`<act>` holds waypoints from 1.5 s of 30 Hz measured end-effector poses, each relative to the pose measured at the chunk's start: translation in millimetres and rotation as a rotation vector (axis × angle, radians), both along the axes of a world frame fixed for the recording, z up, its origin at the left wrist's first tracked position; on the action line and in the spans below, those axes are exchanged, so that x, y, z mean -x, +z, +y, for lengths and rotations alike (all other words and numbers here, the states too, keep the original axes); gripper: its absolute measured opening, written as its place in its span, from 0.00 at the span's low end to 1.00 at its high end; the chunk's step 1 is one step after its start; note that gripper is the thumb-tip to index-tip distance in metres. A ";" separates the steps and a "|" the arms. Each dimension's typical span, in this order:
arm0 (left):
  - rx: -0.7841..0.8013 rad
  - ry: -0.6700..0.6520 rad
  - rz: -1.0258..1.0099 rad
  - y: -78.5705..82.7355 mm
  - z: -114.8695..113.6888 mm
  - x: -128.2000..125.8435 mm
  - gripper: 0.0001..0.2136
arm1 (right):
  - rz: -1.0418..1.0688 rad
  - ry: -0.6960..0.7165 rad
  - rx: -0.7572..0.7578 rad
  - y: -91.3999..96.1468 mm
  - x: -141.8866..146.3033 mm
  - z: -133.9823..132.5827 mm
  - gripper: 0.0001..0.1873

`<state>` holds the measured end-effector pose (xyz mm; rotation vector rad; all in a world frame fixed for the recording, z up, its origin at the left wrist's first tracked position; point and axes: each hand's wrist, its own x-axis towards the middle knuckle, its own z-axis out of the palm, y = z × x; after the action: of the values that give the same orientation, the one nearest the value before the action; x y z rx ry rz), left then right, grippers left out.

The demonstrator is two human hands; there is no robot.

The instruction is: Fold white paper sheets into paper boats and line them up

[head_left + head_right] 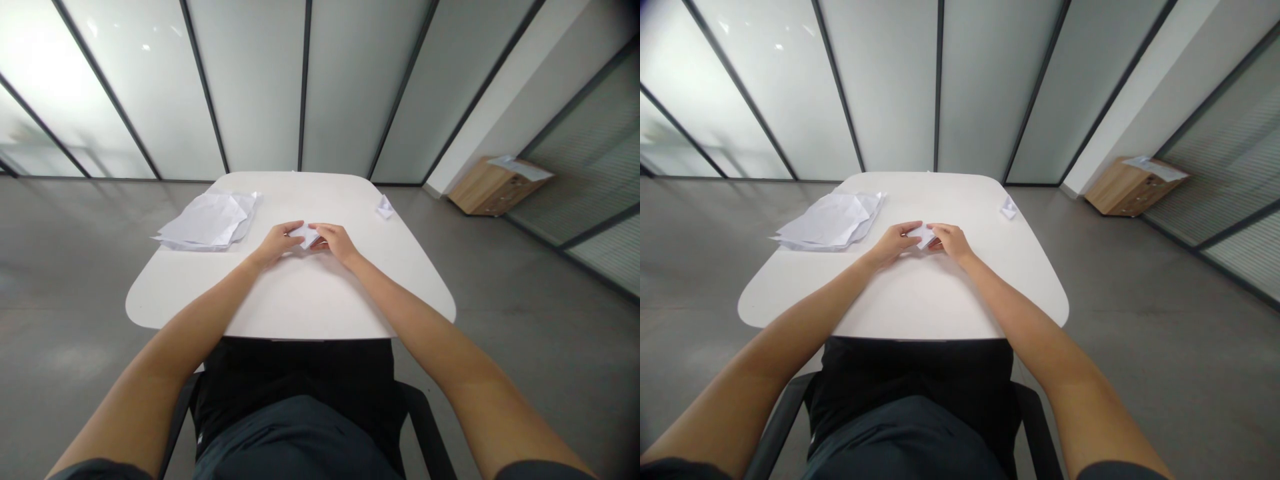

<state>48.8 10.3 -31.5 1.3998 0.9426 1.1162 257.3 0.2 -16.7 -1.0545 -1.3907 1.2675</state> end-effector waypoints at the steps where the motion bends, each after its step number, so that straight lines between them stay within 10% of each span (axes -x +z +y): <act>1: -0.016 0.008 0.023 0.3 0.2 1.0 0.35 | -0.010 0.001 -0.010 -0.4 0.3 0.1 0.15; 17: 0.010 -0.022 -0.158 4.8 -4.9 -2.9 0.27 | -0.020 0.083 -0.100 -6.6 -0.4 2.2 0.24; 37: -0.353 0.120 0.518 7.8 0.9 10.6 0.19 | -0.421 -0.095 -0.207 -12.5 -4.4 9.1 0.12; 45: -0.424 0.115 0.812 5.4 7.1 18.9 0.12 | -0.824 -0.030 -0.471 -10.0 -6.4 6.8 0.11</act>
<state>29.8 17.4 -26.1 2.2529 1.4120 0.8483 263.7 6.9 -26.7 -1.2991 -2.1342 0.4085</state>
